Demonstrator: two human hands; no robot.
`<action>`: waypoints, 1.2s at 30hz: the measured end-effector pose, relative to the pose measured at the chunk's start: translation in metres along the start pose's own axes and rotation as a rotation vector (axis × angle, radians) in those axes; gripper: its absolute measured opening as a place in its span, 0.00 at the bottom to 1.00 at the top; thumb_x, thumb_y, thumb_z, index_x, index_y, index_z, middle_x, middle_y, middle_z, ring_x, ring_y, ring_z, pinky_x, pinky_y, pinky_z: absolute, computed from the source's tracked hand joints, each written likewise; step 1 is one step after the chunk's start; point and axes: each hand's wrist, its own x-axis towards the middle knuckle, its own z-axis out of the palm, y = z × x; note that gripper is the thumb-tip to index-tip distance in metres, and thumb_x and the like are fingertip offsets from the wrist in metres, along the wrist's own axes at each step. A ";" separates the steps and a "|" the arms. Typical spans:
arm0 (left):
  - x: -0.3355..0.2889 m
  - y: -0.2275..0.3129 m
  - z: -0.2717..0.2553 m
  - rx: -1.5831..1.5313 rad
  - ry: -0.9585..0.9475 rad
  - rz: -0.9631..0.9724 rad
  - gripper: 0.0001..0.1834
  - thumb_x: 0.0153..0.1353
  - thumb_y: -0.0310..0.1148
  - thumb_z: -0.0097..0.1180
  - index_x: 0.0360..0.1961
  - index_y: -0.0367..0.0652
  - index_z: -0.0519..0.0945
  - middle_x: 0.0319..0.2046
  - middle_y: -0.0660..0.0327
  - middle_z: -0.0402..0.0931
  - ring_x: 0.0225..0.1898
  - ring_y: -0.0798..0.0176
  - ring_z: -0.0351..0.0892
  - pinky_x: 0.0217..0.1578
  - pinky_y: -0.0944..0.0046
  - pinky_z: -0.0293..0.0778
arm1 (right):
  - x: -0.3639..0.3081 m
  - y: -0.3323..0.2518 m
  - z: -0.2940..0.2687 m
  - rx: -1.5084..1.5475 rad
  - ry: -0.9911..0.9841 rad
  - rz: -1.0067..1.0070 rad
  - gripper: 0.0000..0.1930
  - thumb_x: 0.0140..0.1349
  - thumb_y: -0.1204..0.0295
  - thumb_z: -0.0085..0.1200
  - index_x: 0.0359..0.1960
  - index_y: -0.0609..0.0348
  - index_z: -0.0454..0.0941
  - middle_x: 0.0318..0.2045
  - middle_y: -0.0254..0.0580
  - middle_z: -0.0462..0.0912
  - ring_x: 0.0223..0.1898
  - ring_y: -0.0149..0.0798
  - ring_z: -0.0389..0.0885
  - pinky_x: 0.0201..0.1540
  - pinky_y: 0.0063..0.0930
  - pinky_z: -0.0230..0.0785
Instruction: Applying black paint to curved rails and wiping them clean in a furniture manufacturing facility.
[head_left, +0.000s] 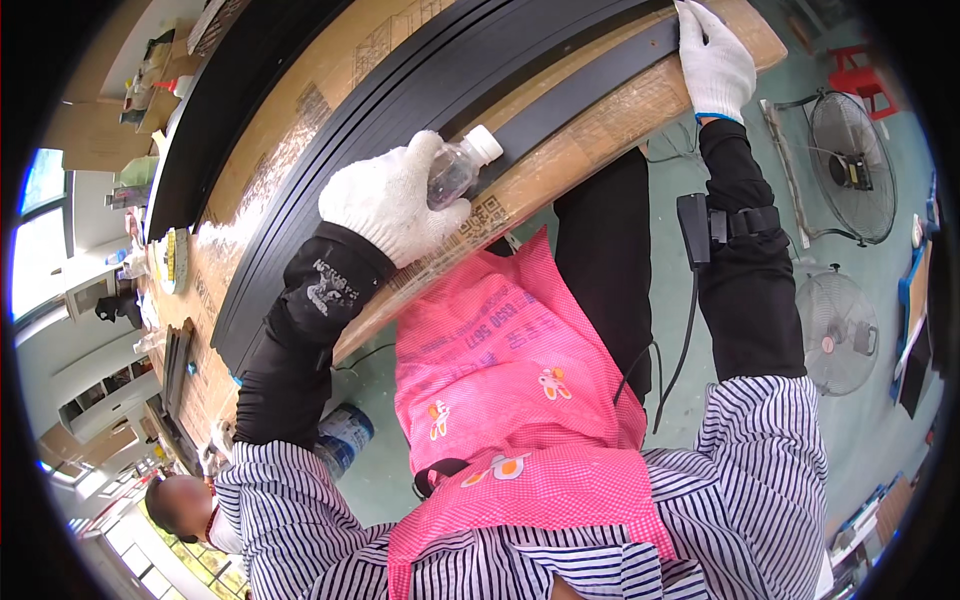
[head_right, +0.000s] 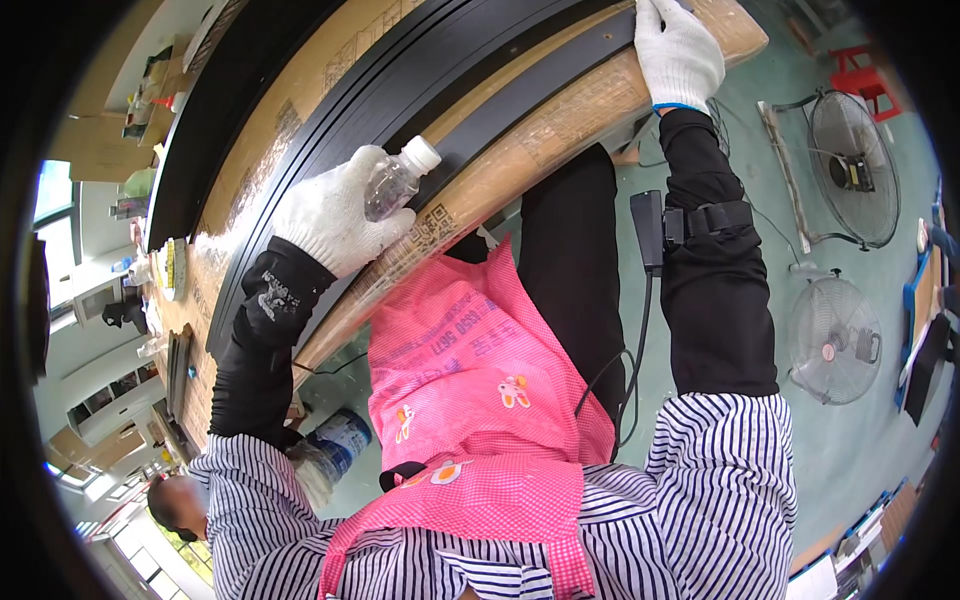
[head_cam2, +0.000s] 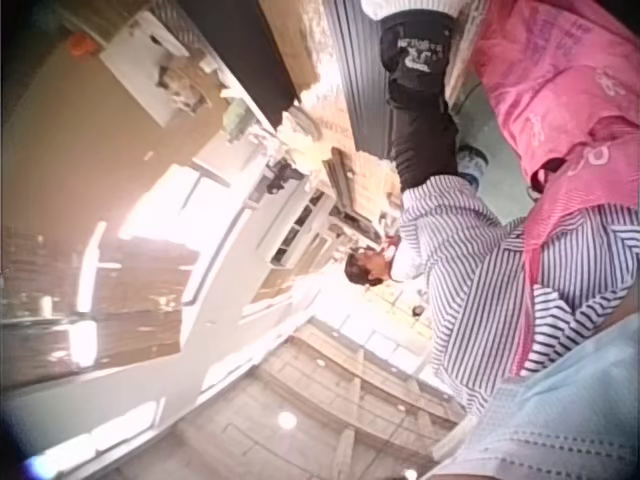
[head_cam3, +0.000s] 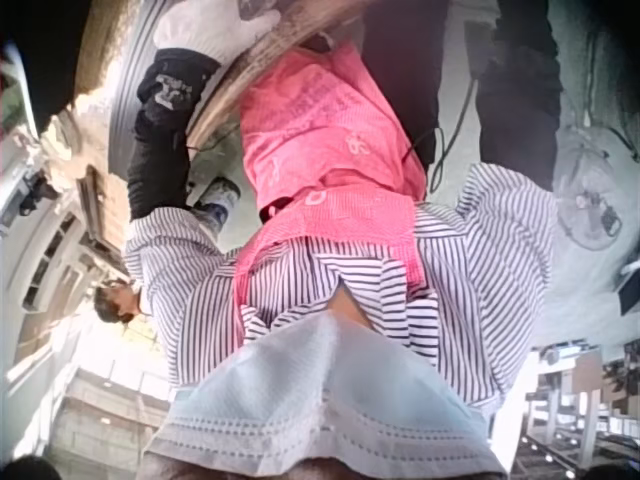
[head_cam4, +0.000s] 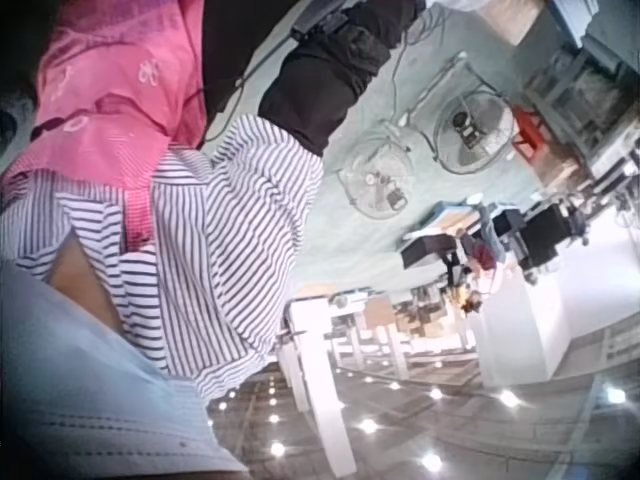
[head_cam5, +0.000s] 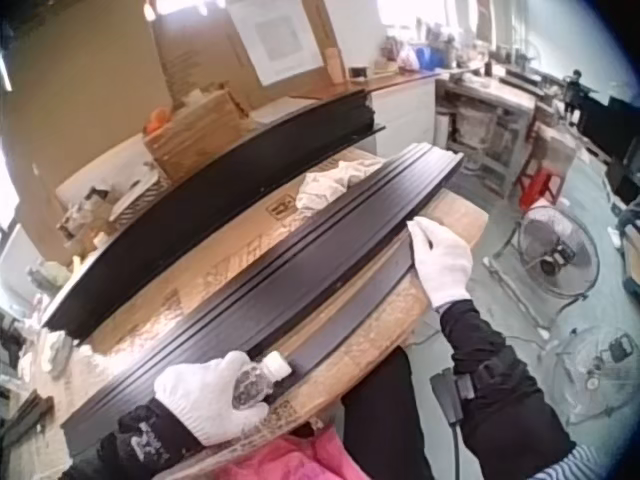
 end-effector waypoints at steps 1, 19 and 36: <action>0.003 0.001 0.001 0.037 -0.029 0.010 0.32 0.56 0.51 0.67 0.57 0.46 0.76 0.38 0.49 0.87 0.40 0.44 0.88 0.43 0.49 0.82 | 0.000 0.002 -0.001 -0.002 0.001 0.003 0.15 0.70 0.58 0.59 0.45 0.56 0.90 0.40 0.49 0.90 0.43 0.51 0.89 0.48 0.38 0.79; 0.007 0.008 -0.012 0.132 -0.214 -0.124 0.31 0.57 0.50 0.65 0.56 0.42 0.76 0.35 0.45 0.86 0.40 0.41 0.88 0.44 0.47 0.82 | 0.000 0.002 0.000 0.007 0.051 -0.003 0.15 0.69 0.58 0.61 0.43 0.55 0.90 0.38 0.48 0.90 0.40 0.50 0.89 0.46 0.39 0.80; 0.060 0.063 -0.027 0.134 -0.190 -0.021 0.36 0.57 0.56 0.64 0.58 0.40 0.76 0.37 0.45 0.87 0.41 0.43 0.88 0.45 0.48 0.81 | -0.003 -0.002 0.001 0.017 0.060 0.037 0.14 0.69 0.58 0.61 0.43 0.54 0.90 0.38 0.47 0.90 0.40 0.50 0.89 0.44 0.38 0.80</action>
